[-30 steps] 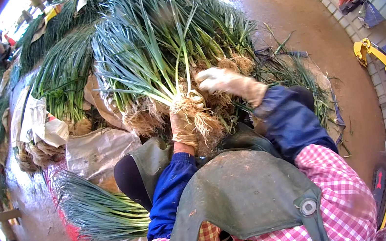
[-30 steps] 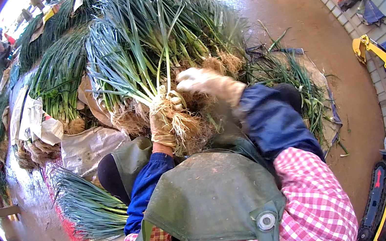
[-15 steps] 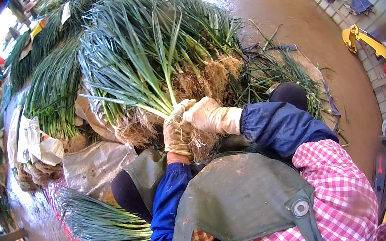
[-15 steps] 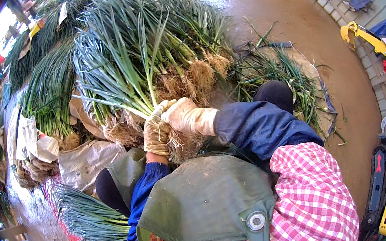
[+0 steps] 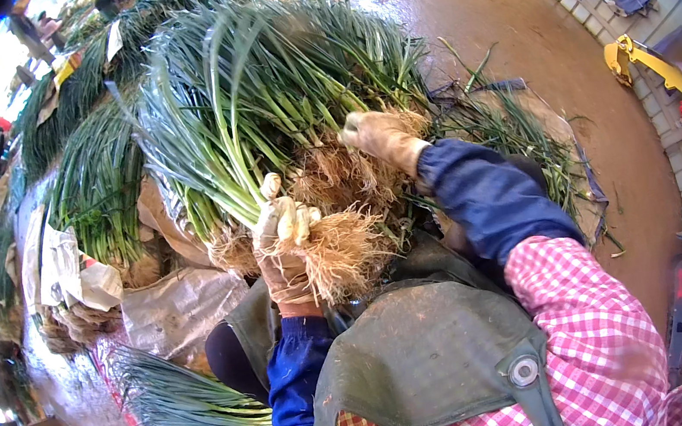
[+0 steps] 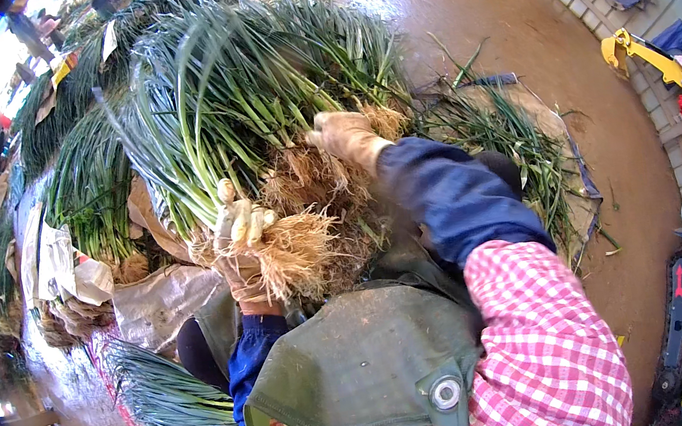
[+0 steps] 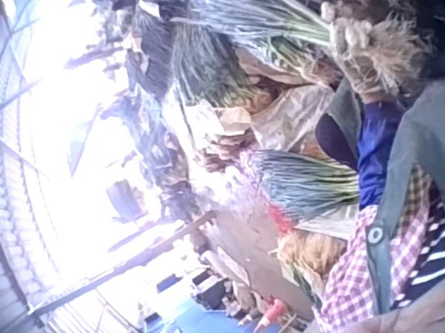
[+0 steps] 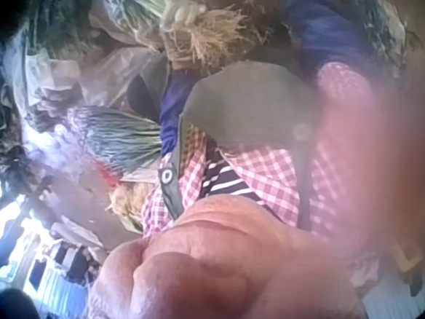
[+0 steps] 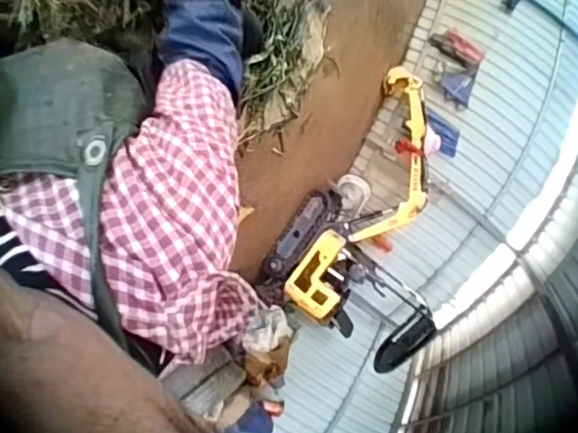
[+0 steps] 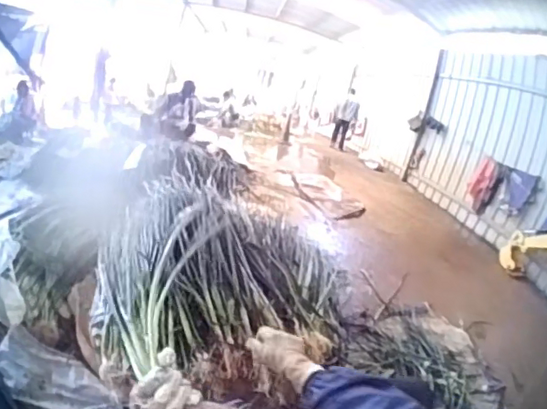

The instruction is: The person cleans green onions by pulling off outer leaves and trimming the roots by hand before placing them into a separate bundle.

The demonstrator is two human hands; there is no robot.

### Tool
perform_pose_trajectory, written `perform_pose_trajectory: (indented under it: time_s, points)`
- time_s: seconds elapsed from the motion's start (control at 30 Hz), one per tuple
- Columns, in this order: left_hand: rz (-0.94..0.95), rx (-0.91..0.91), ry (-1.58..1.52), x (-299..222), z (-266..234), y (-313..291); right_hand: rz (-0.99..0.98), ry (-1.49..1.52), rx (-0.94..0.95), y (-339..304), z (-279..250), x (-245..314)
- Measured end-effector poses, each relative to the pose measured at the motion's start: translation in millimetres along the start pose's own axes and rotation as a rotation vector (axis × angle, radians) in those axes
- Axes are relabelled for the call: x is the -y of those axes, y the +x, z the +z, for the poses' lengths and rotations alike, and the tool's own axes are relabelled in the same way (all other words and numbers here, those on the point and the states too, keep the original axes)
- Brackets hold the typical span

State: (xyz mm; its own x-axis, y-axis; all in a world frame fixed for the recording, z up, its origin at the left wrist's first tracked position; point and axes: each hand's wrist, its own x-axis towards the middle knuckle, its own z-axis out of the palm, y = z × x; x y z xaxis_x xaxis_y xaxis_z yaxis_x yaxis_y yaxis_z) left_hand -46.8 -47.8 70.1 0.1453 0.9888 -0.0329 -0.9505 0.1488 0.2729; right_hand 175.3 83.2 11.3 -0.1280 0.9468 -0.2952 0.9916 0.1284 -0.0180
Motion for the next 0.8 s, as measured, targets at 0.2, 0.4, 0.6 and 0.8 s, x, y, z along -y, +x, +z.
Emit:
perform_pose_trajectory:
  time_s: [0.2, 0.4, 0.6, 0.8]
  points:
    - [-0.199, -0.183, 0.184, 16, -76, 22, 0.100, 0.556, -0.160, 51, -14, 19]
    - [-0.220, -0.192, 0.116, 27, -102, 14, -0.463, 1.549, 0.295, -10, -25, 63]
    - [-0.334, -0.294, 0.187, 40, -88, 12, -0.243, 1.228, 0.362, 9, 0, 76]
    - [-0.350, -0.287, 0.117, 49, -83, 16, -0.079, 1.047, -0.215, 41, -4, 72]
